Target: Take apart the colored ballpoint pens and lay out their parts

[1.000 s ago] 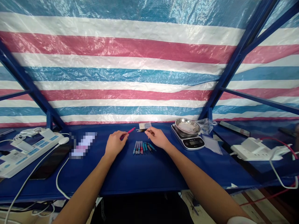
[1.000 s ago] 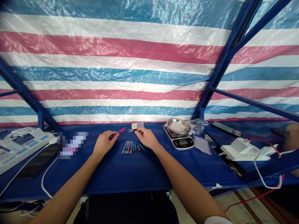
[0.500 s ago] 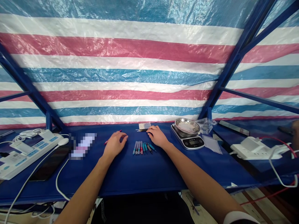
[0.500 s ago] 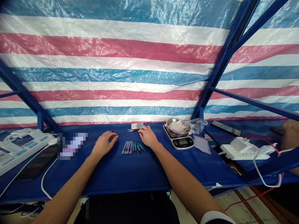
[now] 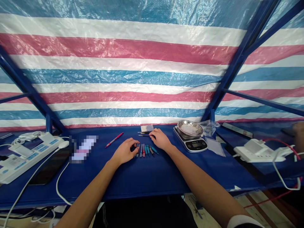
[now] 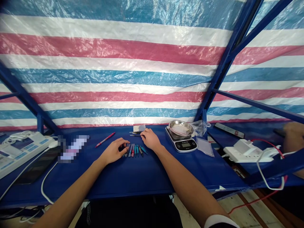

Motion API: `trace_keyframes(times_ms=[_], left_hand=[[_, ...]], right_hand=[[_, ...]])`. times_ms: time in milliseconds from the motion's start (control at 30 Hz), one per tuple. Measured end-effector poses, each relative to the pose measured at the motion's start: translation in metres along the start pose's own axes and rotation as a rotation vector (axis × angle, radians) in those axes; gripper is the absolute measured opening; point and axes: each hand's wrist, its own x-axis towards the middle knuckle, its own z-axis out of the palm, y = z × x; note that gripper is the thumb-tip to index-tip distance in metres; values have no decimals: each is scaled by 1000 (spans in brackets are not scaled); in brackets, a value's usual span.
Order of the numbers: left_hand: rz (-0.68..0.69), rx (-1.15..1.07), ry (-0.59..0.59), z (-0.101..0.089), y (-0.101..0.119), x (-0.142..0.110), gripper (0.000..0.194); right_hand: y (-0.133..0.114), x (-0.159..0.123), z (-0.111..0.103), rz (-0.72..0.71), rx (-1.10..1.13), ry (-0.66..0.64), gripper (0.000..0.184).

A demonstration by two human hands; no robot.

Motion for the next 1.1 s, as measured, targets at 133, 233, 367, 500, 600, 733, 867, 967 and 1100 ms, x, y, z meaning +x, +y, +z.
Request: trace_keyframes(times_ms=[133,233,367,500,600,733,867,967,1100], left_hand=[[-17,-28,19,2,-3,2,27],[-31,-28,45,2,-8,3,27],[-78,-7,117,3,-16,4,26],[-116,21,144,4,-22,5,24],[-111,34,146,5,-24,7,24],[-107,35,157,6,-22,8,24],[-117,47,150,6,-21,9,26],[-121,63,153,5,-20,9,25],[-138,84,169,6,-20,9,24]], right_hand=[[-1,1,-2,-7,21,-25,21],[-2,1,-2,-20,61,-49,21],[-5,0,-3,-64,151,-92,19],[-8,-1,-6,-68,194,-111,19],[-9,0,-8,-81,211,-118,19],[-9,0,-10,-101,225,-130,18],[-10,0,-10,-84,226,-141,17],[-9,0,-10,-82,226,-143,17],[-9,1,-9,-78,234,-149,17]])
